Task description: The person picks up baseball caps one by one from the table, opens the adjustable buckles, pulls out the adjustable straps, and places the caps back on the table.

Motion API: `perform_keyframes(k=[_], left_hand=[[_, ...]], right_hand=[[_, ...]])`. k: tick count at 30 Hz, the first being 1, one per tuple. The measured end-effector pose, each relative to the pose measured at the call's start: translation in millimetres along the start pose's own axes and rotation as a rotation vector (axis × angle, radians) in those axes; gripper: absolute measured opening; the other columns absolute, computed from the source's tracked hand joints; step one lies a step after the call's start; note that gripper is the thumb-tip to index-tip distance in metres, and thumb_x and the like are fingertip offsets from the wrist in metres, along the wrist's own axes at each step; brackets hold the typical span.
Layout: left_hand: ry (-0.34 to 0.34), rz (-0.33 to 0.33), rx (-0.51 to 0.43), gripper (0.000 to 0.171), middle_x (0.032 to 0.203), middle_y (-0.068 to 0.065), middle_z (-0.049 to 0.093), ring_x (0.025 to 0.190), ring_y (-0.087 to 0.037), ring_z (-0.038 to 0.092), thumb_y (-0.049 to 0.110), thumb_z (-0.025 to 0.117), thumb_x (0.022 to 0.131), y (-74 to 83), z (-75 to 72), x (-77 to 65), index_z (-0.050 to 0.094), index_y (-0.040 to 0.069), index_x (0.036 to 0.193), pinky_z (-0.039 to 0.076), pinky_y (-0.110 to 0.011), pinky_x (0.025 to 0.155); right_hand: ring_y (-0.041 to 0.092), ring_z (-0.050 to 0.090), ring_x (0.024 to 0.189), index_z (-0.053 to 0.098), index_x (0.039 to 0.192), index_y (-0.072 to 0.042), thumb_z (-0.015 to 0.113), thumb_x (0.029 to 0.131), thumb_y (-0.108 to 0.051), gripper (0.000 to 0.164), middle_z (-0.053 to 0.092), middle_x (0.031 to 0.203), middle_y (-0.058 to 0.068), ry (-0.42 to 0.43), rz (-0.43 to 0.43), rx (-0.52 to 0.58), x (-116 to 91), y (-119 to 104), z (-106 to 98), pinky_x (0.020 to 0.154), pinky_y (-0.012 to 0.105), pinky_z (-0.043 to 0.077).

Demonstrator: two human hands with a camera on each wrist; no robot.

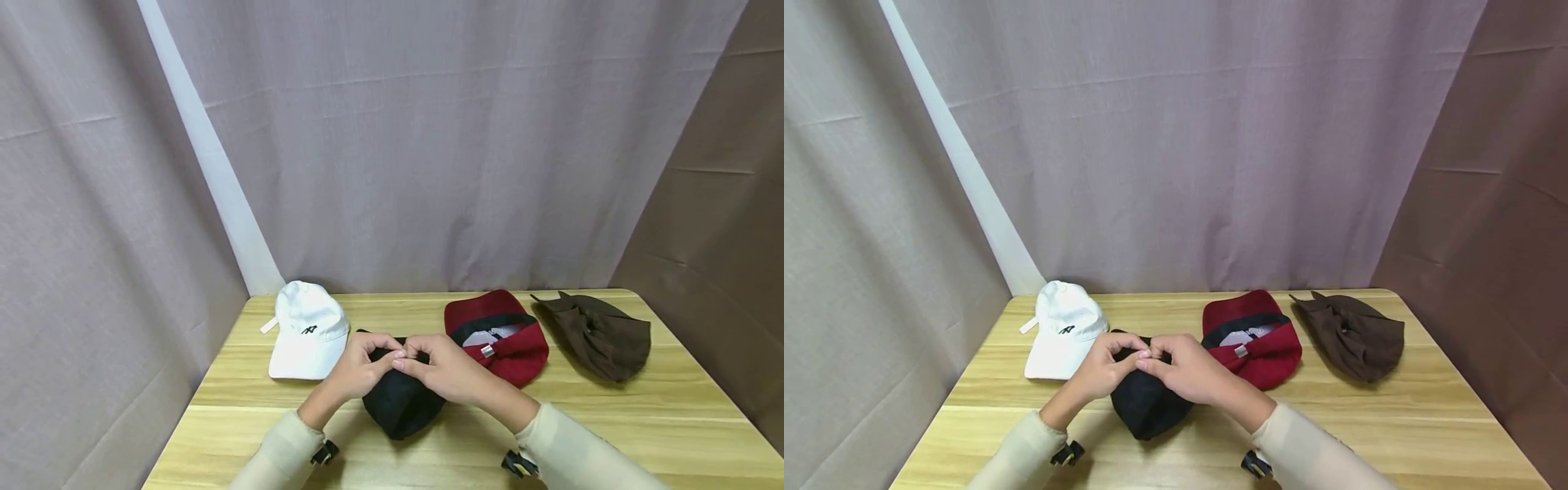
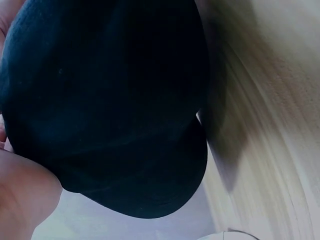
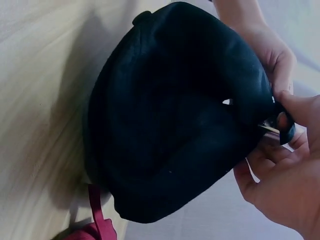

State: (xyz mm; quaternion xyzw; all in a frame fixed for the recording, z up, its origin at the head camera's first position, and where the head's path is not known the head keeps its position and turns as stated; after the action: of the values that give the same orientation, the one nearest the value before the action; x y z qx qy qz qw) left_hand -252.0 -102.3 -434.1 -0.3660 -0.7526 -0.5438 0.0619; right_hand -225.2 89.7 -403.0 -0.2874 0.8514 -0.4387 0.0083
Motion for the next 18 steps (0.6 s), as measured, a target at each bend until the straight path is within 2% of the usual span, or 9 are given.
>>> perform_keyframes(k=[5,9,18], left_hand=[[0.016,0.009,-0.067,0.011,0.086,-0.007,0.077,0.085,-0.005,0.069,0.013,0.068,0.094,4.8,-0.2,-0.7,0.077,0.012,0.089,0.056,-0.027,0.083],[0.020,0.044,-0.075,0.010,0.085,-0.011,0.076,0.083,-0.004,0.068,0.007,0.067,0.093,5.8,0.1,-1.0,0.077,0.008,0.089,0.056,-0.027,0.082],[0.011,0.068,-0.082,0.012,0.080,-0.009,0.074,0.079,-0.005,0.066,0.009,0.066,0.094,5.3,-3.3,-1.2,0.076,0.012,0.087,0.056,-0.027,0.078]], right_hand=[[0.007,0.052,0.075,0.055,0.070,-0.020,0.068,0.094,-0.029,0.029,0.054,0.073,-0.007,-0.024,-0.032,0.079,0.4,2.1,-2.2,0.068,0.022,0.042],[0.009,0.055,0.080,0.057,0.071,-0.016,0.067,0.095,-0.028,0.029,0.060,0.079,-0.004,-0.052,-0.067,0.128,1.3,4.3,-3.7,0.072,0.024,0.044],[0.006,0.053,0.078,0.055,0.072,-0.012,0.062,0.098,-0.020,0.029,0.055,0.076,0.004,-0.130,-0.157,0.240,6.4,8.1,-7.2,0.072,0.024,0.043]])
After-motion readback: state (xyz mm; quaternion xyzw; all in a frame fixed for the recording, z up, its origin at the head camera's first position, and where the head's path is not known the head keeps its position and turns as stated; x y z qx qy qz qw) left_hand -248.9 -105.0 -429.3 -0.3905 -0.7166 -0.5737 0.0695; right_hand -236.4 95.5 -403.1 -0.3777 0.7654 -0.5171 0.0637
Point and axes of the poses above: each hand's wrist, its own x-axis towards the middle knuckle, its own z-axis out of the palm, y = z × x, the point moved 1 cm from there along x, towards the middle knuckle
